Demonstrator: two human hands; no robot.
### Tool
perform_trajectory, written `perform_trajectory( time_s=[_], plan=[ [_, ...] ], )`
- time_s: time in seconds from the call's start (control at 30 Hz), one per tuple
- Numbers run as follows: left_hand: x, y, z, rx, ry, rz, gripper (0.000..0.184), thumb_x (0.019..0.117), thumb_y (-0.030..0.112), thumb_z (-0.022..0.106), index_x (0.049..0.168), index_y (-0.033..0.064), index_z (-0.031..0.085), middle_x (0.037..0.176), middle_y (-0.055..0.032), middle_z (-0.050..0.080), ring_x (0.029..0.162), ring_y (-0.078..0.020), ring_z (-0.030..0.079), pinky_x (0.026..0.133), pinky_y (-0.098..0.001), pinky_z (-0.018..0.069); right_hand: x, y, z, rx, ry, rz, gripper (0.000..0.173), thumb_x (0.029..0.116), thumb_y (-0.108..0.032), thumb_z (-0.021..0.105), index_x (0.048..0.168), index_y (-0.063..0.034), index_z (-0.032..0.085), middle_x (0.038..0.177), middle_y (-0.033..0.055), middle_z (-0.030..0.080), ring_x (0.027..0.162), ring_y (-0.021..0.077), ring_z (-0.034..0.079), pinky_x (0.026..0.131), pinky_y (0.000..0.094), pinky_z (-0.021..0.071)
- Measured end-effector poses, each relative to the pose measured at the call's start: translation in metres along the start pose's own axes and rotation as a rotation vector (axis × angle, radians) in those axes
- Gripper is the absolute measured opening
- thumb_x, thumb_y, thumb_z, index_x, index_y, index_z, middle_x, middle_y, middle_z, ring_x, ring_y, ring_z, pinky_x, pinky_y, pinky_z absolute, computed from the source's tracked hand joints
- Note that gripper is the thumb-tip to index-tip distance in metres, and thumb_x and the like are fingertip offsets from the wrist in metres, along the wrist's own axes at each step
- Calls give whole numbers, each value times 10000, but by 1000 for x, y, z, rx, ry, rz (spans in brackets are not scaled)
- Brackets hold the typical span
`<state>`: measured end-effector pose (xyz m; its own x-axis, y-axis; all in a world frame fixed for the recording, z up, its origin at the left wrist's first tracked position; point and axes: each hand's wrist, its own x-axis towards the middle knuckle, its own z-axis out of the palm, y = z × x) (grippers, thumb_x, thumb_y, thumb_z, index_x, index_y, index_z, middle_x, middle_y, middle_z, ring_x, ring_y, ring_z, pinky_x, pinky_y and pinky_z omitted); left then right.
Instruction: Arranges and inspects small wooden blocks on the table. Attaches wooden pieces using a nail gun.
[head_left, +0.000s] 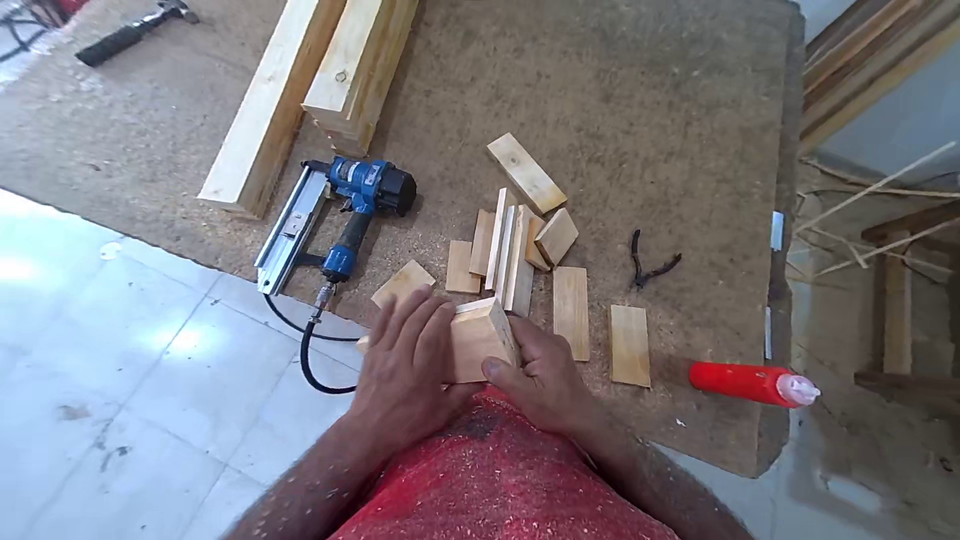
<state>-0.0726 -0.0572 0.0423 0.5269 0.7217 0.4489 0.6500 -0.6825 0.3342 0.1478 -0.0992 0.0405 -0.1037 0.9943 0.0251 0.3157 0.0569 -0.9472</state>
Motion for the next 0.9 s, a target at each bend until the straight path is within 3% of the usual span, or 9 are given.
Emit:
perform_trajectory(
  time_s=[0.07, 0.13, 0.37, 0.57, 0.7, 0.73, 0.8, 0.9],
  plan=[
    [7, 8, 5, 44, 33, -12, 805, 722, 503, 791, 1334, 43, 539, 1300, -166, 653, 1233, -315, 627, 1069, -545, 478, 0, 2, 0, 82, -16, 8, 383, 981, -379, 634, 1248, -105, 650, 908, -27, 741, 767, 78, 718, 649, 325, 640],
    [9, 12, 4, 76, 42, -8, 761, 726, 502, 773, 1304, 46, 579, 1261, -148, 681, 1145, -295, 666, 955, -498, 541, -2, 4, -2, 156, -24, 14, 357, 980, -338, 631, 1244, -99, 653, 921, -10, 751, 780, 98, 729, 655, 333, 645],
    [4, 13, 0, 91, 13, -41, 733, 706, 519, 770, 1259, 56, 639, 1229, -116, 709, 1108, -265, 691, 924, -467, 568, -6, 11, 6, 298, -54, 67, 375, 988, -357, 638, 1256, -93, 644, 933, 36, 748, 784, 143, 728, 667, 347, 635],
    [0, 18, 4, 102, -6, -111, 744, 667, 520, 780, 1231, 51, 661, 1197, -108, 719, 1054, -256, 703, 878, -466, 574, -6, 11, 6, 240, -71, 133, 332, 966, -365, 644, 1205, -137, 678, 898, 0, 747, 761, 115, 720, 649, 334, 626],
    [3, 15, -18, 66, -299, -207, 957, 679, 758, 738, 1372, 112, 602, 1319, -60, 667, 1153, -240, 667, 943, -486, 559, -4, 17, 6, 295, -109, 171, 340, 969, -352, 645, 1214, -118, 674, 944, 36, 759, 815, 152, 741, 709, 370, 645],
    [5, 10, -27, -1, -381, -259, 957, 709, 779, 712, 1404, 132, 590, 1316, -53, 669, 1131, -243, 677, 915, -518, 571, -3, 19, 5, 305, -130, 156, 346, 969, -346, 643, 1222, -110, 670, 958, 40, 761, 830, 154, 745, 725, 373, 649],
    [2, -10, -42, -127, -519, -357, 789, 856, 775, 567, 1369, 177, 625, 1165, -21, 716, 971, -215, 713, 791, -538, 599, 0, 22, 2, 334, -184, 126, 365, 975, -351, 646, 1238, -99, 665, 962, 51, 760, 832, 158, 742, 727, 375, 645],
    [-10, -37, -43, -389, -639, -459, 544, 918, 732, 522, 1107, 254, 698, 839, 103, 704, 720, -60, 686, 626, -356, 611, 3, 25, -1, 322, -269, 111, 377, 978, -384, 650, 1232, -106, 668, 946, 41, 756, 805, 148, 733, 702, 362, 640]
  ],
)
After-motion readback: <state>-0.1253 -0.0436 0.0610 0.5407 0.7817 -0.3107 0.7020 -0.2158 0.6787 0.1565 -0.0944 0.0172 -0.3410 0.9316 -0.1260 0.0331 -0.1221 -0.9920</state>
